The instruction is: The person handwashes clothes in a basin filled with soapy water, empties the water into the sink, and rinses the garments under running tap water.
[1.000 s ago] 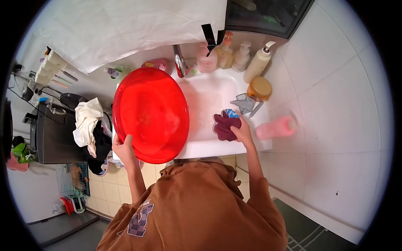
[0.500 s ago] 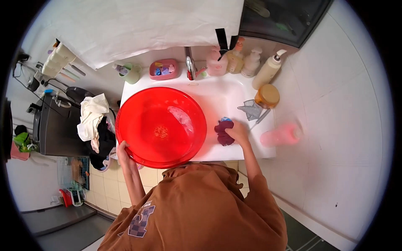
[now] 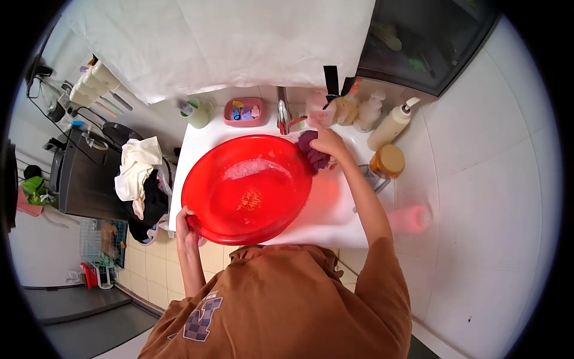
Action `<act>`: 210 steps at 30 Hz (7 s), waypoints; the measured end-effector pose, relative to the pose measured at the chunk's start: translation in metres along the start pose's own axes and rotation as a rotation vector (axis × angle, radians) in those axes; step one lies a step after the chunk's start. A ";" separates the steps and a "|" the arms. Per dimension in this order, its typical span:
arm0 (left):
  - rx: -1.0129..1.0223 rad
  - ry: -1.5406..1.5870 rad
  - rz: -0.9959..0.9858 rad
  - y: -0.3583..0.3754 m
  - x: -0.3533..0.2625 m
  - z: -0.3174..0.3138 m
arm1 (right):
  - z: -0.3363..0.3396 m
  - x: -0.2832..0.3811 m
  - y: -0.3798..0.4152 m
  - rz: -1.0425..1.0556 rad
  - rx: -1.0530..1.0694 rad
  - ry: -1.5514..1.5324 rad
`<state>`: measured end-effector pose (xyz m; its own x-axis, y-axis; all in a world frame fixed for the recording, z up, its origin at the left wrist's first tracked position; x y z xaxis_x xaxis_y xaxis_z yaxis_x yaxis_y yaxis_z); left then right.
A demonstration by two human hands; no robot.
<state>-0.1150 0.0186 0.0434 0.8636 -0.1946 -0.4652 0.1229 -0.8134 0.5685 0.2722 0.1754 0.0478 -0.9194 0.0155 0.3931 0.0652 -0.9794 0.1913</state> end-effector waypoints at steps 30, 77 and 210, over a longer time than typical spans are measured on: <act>-0.061 -0.090 0.120 -0.014 0.002 -0.015 | -0.093 -0.044 0.052 -0.433 0.645 -1.534; 0.128 -0.593 -0.709 0.031 0.019 -0.073 | -0.192 -0.027 0.034 -0.544 0.392 -1.838; 0.275 -0.948 -0.015 -0.146 0.073 0.029 | -0.015 0.029 0.147 -0.169 0.051 -0.855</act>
<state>-0.0843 0.1070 -0.0933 0.0990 -0.4439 -0.8906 -0.0908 -0.8953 0.4361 0.2491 0.0288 0.0744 -0.3131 0.3257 0.8921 -0.0098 -0.9404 0.3399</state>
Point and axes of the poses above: each hand's wrist, its own y-axis away from the middle knuckle, its own z-axis out of the back of the hand, x = y × z, the point moved 4 cm from there along -y, towards the middle knuckle, and after that the axes turned 11 degrees about y, right-handed, at the moved point
